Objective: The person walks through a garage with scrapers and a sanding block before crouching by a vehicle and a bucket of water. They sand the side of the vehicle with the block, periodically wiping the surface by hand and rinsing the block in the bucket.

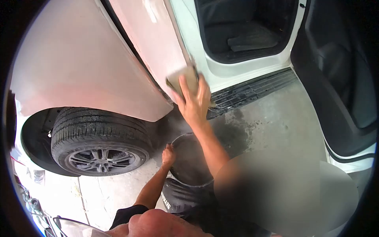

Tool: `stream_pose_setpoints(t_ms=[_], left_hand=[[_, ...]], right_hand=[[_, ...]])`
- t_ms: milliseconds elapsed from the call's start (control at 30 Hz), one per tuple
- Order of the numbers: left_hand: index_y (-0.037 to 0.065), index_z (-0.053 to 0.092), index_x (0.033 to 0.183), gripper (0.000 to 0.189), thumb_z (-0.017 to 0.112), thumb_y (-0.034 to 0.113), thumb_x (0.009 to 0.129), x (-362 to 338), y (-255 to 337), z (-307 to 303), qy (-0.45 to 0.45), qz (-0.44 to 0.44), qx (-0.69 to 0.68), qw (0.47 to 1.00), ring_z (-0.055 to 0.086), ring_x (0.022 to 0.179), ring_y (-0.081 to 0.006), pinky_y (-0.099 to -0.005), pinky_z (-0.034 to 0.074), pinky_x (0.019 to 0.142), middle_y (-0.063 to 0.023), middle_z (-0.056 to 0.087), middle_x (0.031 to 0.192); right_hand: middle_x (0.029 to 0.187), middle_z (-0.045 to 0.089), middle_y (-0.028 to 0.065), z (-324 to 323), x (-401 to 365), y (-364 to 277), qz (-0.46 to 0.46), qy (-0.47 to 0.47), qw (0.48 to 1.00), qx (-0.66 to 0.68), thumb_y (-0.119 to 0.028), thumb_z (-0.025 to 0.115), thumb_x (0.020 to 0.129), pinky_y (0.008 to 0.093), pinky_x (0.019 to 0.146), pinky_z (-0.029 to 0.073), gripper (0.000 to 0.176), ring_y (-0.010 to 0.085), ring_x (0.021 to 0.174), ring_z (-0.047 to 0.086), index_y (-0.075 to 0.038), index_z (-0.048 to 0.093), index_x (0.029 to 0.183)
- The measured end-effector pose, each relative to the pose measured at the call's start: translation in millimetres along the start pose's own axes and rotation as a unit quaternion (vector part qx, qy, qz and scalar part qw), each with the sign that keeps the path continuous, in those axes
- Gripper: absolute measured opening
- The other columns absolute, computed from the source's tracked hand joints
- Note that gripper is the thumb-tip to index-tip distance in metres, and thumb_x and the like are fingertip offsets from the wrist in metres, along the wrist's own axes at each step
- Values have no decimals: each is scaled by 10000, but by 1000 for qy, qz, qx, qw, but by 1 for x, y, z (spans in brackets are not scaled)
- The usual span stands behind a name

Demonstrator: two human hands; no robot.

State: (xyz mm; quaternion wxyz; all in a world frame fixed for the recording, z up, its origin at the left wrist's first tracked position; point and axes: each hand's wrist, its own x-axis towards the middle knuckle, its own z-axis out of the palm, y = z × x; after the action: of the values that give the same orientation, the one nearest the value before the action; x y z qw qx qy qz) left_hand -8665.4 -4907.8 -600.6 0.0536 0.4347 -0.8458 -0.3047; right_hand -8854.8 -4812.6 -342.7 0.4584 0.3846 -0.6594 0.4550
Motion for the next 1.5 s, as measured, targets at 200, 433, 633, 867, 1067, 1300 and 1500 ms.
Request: stream_pose_setpoints(t_ms=[200, 433, 633, 867, 1067, 1300, 1500], left_hand=[[28, 548, 1165, 414, 339, 366, 1052, 0, -2, 7, -2, -10, 6, 1000, 610, 1040, -505, -570, 475, 906, -303, 648, 1100], [26, 554, 1151, 425, 330, 374, 1054, -2, 8, 5, 9, -12, -9, 1000, 608, 1050, -495, -560, 480, 902, -299, 642, 1119], [22, 546, 1155, 430, 327, 378, 1053, 3, 2, 8, 6, -12, -8, 1000, 602, 1066, -492, -558, 481, 902, -298, 635, 1143], [13, 547, 1155, 424, 342, 369, 1050, -4, 6, 0, 10, -20, -11, 1000, 602, 1071, -500, -556, 476, 923, -293, 641, 1142], [17, 542, 1170, 422, 346, 371, 1049, 1, -2, 6, 9, -11, -7, 1000, 604, 1069, -496, -556, 475, 925, -304, 636, 1137], [23, 544, 1179, 422, 347, 372, 1048, -4, 2, 3, -8, -21, -7, 1000, 609, 1068, -486, -547, 480, 922, -296, 643, 1128], [28, 552, 1168, 407, 352, 362, 1048, -2, 5, -4, -4, -27, -2, 1000, 611, 1059, -489, -547, 483, 917, -295, 649, 1108]], right_hand=[[1347, 449, 299, -10, 112, -27, -6, 42, 998, 54, -219, 792, 811, 491, 994, 420, 582, 442, 1209, 466, -124, 597, 1352], [1365, 414, 373, -2, 18, -1, -5, 6, 1000, 23, -275, 768, 830, 538, 953, 420, 634, 493, 1170, 485, -168, 553, 1416], [1290, 457, 337, -4, 125, -22, -37, 51, 997, 49, -297, 774, 823, 556, 917, 419, 652, 489, 1119, 498, -169, 541, 1419], [1369, 441, 330, -3, 32, -6, 19, -4, 1000, 10, -283, 774, 835, 518, 1059, 391, 586, 478, 1272, 443, -141, 592, 1374], [1373, 408, 381, -8, 117, -20, -38, 34, 998, 32, -275, 766, 833, 560, 977, 413, 657, 519, 1211, 469, -161, 529, 1436], [1407, 414, 317, -4, 98, -22, -19, 43, 998, 32, -276, 770, 834, 531, 1054, 377, 603, 474, 1276, 432, -156, 578, 1392], [1393, 405, 338, 8, 68, -25, -16, 18, 1000, -16, -290, 774, 833, 536, 1020, 373, 623, 484, 1237, 441, -174, 566, 1409]])
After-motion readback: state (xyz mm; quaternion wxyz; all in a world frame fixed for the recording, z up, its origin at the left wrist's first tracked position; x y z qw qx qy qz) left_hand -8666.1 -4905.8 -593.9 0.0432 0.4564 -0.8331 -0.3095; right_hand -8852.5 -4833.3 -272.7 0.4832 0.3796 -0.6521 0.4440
